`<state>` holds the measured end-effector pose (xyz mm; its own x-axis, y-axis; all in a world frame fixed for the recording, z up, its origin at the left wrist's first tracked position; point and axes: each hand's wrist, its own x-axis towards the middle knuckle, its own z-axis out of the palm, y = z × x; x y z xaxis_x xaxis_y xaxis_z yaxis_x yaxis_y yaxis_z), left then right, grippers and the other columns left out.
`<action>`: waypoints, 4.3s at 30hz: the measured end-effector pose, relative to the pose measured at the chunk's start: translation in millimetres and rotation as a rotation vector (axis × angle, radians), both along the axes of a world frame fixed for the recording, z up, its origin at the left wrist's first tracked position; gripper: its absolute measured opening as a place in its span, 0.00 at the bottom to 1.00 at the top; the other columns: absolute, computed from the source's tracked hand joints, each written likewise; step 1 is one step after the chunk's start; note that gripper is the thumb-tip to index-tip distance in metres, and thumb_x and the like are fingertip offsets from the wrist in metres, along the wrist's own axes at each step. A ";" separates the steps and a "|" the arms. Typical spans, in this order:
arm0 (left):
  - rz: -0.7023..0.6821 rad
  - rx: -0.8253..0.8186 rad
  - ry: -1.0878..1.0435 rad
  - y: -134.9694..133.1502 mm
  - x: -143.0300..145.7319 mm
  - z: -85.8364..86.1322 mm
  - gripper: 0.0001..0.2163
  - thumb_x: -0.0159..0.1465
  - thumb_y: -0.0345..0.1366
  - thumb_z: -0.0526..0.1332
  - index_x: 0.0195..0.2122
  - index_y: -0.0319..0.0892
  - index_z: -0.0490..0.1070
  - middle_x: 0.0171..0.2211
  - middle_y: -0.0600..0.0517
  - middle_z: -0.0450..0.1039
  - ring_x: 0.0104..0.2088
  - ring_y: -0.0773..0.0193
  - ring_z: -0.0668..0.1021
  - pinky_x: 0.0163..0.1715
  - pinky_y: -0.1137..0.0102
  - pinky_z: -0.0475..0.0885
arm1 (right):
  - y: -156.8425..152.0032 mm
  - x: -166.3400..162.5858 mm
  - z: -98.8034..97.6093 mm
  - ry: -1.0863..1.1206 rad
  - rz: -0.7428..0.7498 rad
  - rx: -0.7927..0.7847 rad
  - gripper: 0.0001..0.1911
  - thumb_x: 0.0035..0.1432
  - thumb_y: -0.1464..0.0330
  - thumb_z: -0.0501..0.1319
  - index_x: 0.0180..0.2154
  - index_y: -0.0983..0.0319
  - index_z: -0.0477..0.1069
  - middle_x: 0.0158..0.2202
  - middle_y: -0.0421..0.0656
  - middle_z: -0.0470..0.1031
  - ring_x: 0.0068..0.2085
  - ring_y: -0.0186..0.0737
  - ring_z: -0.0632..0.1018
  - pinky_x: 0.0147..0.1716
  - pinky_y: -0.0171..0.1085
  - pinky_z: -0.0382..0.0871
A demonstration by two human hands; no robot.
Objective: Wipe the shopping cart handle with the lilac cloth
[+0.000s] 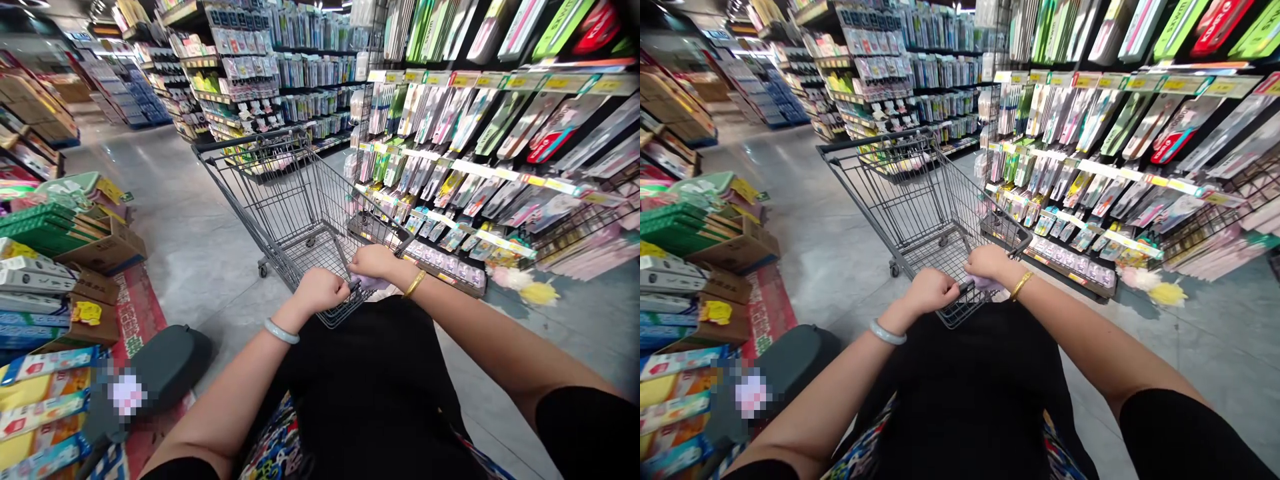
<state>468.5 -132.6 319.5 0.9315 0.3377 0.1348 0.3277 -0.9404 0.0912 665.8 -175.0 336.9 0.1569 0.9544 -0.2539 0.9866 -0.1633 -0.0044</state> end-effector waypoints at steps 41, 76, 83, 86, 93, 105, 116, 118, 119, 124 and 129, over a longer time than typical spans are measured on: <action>0.428 0.069 0.103 99.0 -32.6 12.6 0.29 0.70 0.49 0.36 0.35 0.40 0.75 0.33 0.43 0.79 0.35 0.57 0.78 0.34 0.68 0.66 | 67.5 -39.7 -23.2 0.335 0.297 0.232 0.25 0.51 0.48 0.64 0.46 0.53 0.74 0.51 0.43 0.70 0.44 0.41 0.75 0.38 0.33 0.66; 0.546 0.091 0.153 31.2 -77.9 1.7 0.34 0.70 0.49 0.36 0.28 0.38 0.77 0.25 0.40 0.76 0.29 0.52 0.79 0.27 0.66 0.64 | 32.7 -61.4 3.2 0.356 0.193 -0.087 0.23 0.62 0.50 0.53 0.42 0.60 0.74 0.44 0.47 0.77 0.40 0.42 0.78 0.35 0.33 0.67; 0.435 -0.054 -0.078 13.8 -43.3 16.7 0.25 0.72 0.49 0.38 0.60 0.47 0.65 0.44 0.47 0.79 0.42 0.57 0.79 0.39 0.67 0.69 | 37.7 -69.1 19.7 0.405 0.300 -0.270 0.15 0.58 0.61 0.59 0.41 0.63 0.77 0.40 0.47 0.80 0.36 0.40 0.77 0.34 0.34 0.67; 0.388 -0.136 -0.078 8.9 -36.0 12.8 0.26 0.72 0.49 0.35 0.61 0.49 0.64 0.48 0.47 0.77 0.44 0.58 0.79 0.41 0.68 0.69 | 24.1 -72.4 15.7 0.464 0.383 -0.153 0.18 0.56 0.60 0.60 0.45 0.64 0.76 0.43 0.48 0.79 0.40 0.42 0.77 0.38 0.34 0.67; 0.375 -0.096 0.167 1.8 -37.0 6.3 0.31 0.69 0.56 0.36 0.65 0.45 0.56 0.35 0.44 0.79 0.36 0.53 0.80 0.33 0.67 0.68 | 27.9 -74.1 11.9 0.196 0.350 -0.319 0.12 0.59 0.69 0.56 0.39 0.63 0.78 0.38 0.49 0.79 0.36 0.45 0.78 0.32 0.37 0.68; 0.295 -0.098 0.197 3.9 -35.8 4.3 0.33 0.67 0.59 0.33 0.59 0.48 0.66 0.34 0.45 0.79 0.36 0.52 0.80 0.32 0.66 0.68 | 20.3 -51.6 32.0 -0.109 0.412 -0.174 0.07 0.54 0.73 0.63 0.36 0.61 0.79 0.46 0.51 0.75 0.45 0.48 0.76 0.40 0.39 0.68; 0.312 -0.105 0.218 4.9 -35.2 2.9 0.37 0.66 0.60 0.32 0.65 0.44 0.58 0.34 0.43 0.79 0.36 0.51 0.80 0.33 0.64 0.69 | 24.5 -55.6 27.0 -0.183 0.508 -0.275 0.11 0.49 0.70 0.69 0.38 0.61 0.79 0.42 0.48 0.78 0.46 0.48 0.76 0.40 0.39 0.69; 0.316 -0.103 0.224 3.8 -35.3 3.4 0.38 0.66 0.61 0.32 0.67 0.43 0.54 0.33 0.43 0.78 0.35 0.51 0.80 0.33 0.64 0.69 | 23.8 -54.5 28.0 -0.137 0.520 -0.279 0.12 0.49 0.70 0.69 0.39 0.57 0.79 0.42 0.45 0.78 0.44 0.45 0.76 0.39 0.37 0.68; 0.320 -0.104 0.227 3.5 -35.0 3.7 0.38 0.66 0.61 0.32 0.68 0.42 0.52 0.32 0.44 0.78 0.34 0.51 0.80 0.33 0.64 0.69 | 26.1 -51.1 28.7 -0.131 0.505 -0.244 0.11 0.50 0.69 0.69 0.39 0.57 0.79 0.43 0.45 0.78 0.44 0.45 0.76 0.39 0.37 0.68; 0.341 -0.177 0.186 6.5 -35.1 2.8 0.38 0.66 0.60 0.35 0.70 0.40 0.42 0.37 0.42 0.79 0.38 0.50 0.80 0.36 0.62 0.70 | 38.5 -25.2 24.7 -0.175 0.290 0.187 0.07 0.57 0.68 0.64 0.38 0.63 0.77 0.46 0.53 0.73 0.49 0.53 0.72 0.42 0.42 0.67; 0.263 -0.358 -0.035 16.9 -33.2 0.6 0.42 0.65 0.59 0.47 0.70 0.44 0.24 0.69 0.36 0.48 0.62 0.45 0.66 0.51 0.57 0.68 | 30.1 -24.0 9.0 0.202 -0.035 0.449 0.16 0.56 0.61 0.64 0.46 0.60 0.72 0.46 0.50 0.72 0.45 0.46 0.74 0.43 0.40 0.67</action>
